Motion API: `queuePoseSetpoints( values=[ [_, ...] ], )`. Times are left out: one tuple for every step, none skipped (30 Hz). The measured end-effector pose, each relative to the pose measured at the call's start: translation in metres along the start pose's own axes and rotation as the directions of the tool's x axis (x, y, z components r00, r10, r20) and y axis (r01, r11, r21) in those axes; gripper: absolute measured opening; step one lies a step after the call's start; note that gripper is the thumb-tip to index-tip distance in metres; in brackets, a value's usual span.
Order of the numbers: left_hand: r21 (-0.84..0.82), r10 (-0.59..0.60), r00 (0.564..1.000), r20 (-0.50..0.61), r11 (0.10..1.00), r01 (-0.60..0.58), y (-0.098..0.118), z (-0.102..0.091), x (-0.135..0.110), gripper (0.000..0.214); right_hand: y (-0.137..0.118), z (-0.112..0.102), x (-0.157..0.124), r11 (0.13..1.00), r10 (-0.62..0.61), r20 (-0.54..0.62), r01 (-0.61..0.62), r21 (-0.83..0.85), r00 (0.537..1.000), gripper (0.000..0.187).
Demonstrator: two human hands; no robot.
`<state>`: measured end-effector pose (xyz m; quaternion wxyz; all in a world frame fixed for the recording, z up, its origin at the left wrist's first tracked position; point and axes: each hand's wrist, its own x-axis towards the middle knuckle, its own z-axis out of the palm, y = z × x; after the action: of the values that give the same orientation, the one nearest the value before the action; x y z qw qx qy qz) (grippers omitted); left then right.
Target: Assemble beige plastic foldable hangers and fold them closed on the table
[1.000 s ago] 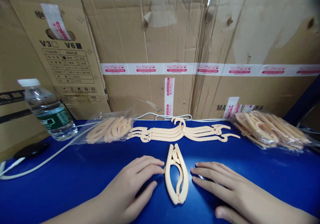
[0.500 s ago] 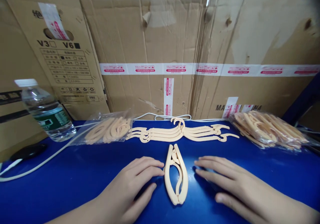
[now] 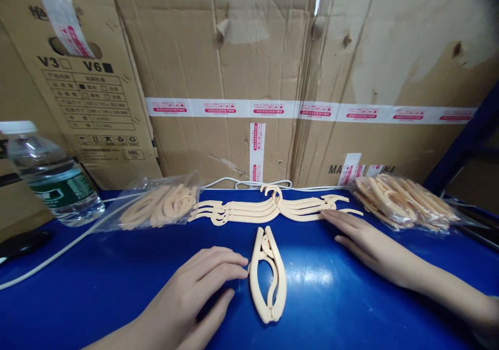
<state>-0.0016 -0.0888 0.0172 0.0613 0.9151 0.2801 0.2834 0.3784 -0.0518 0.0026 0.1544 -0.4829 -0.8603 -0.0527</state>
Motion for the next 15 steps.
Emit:
queuePoseSetpoints(
  values=[
    [-0.002,-0.005,1.0,0.008,1.0,0.005,0.0,0.0,-0.001,0.035,-0.001,0.0,0.001,1.0,0.0,0.002,0.0,-0.002,1.0,0.045],
    [-0.005,-0.011,1.0,0.01,1.0,0.011,-0.001,0.0,-0.001,0.035,-0.002,0.0,0.001,1.0,-0.003,-0.006,0.003,-0.001,1.0,0.044],
    [-0.009,-0.021,1.0,0.008,1.0,0.021,-0.001,0.001,-0.002,0.034,-0.003,0.001,0.002,1.0,-0.007,-0.021,0.007,0.003,1.0,0.042],
    [-0.016,-0.032,0.999,0.004,0.999,0.032,-0.002,0.002,-0.002,0.033,-0.002,0.001,0.002,1.0,-0.01,-0.038,0.01,0.007,0.999,0.04],
    [-0.026,-0.041,0.999,-0.004,0.999,0.041,-0.002,0.002,-0.002,0.033,-0.002,0.002,0.002,1.0,-0.011,-0.052,0.012,0.012,0.999,0.038],
    [-0.035,-0.049,0.999,-0.01,0.998,0.049,-0.003,0.003,-0.002,0.032,0.0,0.002,0.003,1.0,-0.011,-0.068,0.012,0.017,0.998,0.036],
    [-0.041,-0.053,0.999,-0.01,0.998,0.053,-0.003,0.003,-0.002,0.031,0.001,0.003,0.003,1.0,-0.009,-0.082,0.011,0.025,0.997,0.035],
    [-0.042,-0.055,0.999,-0.001,0.998,0.055,-0.003,0.002,-0.001,0.031,0.003,0.004,0.003,0.999,-0.008,-0.095,0.011,0.037,0.995,0.034],
    [-0.04,-0.054,0.998,0.012,0.998,0.055,-0.003,0.002,-0.001,0.03,0.006,0.006,0.003,0.998,-0.009,-0.109,0.015,0.055,0.994,0.032],
    [-0.037,-0.054,0.998,0.024,0.998,0.055,-0.003,0.001,0.0,0.03,0.008,0.007,0.003,0.997,-0.011,-0.124,0.02,0.076,0.992,0.031],
    [-0.036,-0.055,0.998,0.033,0.998,0.056,-0.003,0.0,0.0,0.031,0.01,0.009,0.003,0.995,-0.014,-0.138,0.028,0.1,0.99,0.03],
    [-0.04,-0.055,0.998,0.034,0.998,0.056,-0.003,-0.001,0.001,0.031,0.012,0.01,0.003,0.992,-0.012,-0.148,0.031,0.122,0.989,0.029],
    [-0.049,-0.059,0.998,0.031,0.997,0.06,-0.002,-0.001,0.001,0.031,0.014,0.011,0.003,0.99,-0.006,-0.156,0.029,0.141,0.988,0.029],
    [-0.062,-0.065,0.998,0.025,0.996,0.066,-0.002,-0.001,0.001,0.031,0.015,0.012,0.004,0.987,0.002,-0.162,0.024,0.158,0.987,0.028],
    [-0.08,-0.075,0.997,0.014,0.994,0.076,-0.002,-0.001,0.0,0.031,0.016,0.012,0.004,0.985,0.011,-0.163,0.018,0.174,0.987,0.027]
  ],
)
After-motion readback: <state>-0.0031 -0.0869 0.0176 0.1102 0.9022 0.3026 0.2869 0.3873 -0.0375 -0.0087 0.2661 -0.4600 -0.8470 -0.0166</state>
